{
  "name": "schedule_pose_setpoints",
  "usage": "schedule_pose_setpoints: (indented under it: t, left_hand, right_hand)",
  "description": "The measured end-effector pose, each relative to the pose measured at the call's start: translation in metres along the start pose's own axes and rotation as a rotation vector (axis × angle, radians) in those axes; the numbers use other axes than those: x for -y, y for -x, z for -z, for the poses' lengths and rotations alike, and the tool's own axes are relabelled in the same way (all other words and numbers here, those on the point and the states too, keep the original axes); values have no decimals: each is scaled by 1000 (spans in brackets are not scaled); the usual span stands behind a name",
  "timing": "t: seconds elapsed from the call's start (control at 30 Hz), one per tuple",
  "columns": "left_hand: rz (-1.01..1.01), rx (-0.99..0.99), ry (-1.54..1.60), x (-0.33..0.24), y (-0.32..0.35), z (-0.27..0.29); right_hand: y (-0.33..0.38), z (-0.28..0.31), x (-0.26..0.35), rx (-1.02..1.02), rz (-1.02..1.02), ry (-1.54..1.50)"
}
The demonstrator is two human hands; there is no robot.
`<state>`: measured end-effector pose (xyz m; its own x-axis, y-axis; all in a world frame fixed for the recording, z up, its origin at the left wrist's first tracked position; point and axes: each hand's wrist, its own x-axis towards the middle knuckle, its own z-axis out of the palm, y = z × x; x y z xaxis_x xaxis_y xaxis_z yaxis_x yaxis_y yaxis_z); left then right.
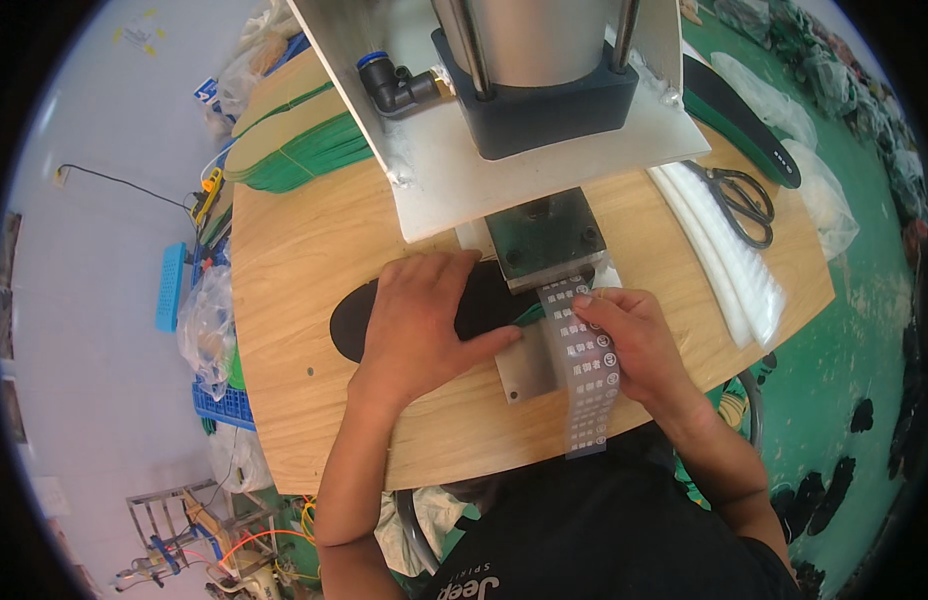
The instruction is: The person peels labels from a sheet and applies them to green and black shoe insoles using a press machine.
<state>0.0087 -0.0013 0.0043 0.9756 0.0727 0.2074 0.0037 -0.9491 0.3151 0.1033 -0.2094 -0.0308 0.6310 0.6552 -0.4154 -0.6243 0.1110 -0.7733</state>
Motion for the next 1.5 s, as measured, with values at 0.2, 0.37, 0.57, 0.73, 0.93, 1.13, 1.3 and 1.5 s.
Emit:
schedule_pose_setpoints:
  t: [0.2,0.37,0.57,0.73,0.93,1.13,1.3,1.5]
  left_hand:
    - [-15,-65,112,2,4,-1]
    - [-107,-130,195,9,8,2]
    - [-177,-272,243,16,15,-10]
    - [107,-339,461,11,13,-6]
    - [216,-322,719,21,22,-1]
    - [136,-318,626,18,20,2]
    - [110,-315,604,19,20,1]
    - [83,-303,559,17,18,4]
  right_hand:
    - [2,0,-4,-36,24,20]
    - [11,1,-6,-52,128,103]
    - [40,9,-5,-224,258,58]
    - [17,15,10,-309,295,-87]
    - [1,0,1,-137,72,96]
    - [1,1,-2,-92,104,163]
    - [2,-1,-1,-90,92,188]
    - [0,0,-3,-88,110,205]
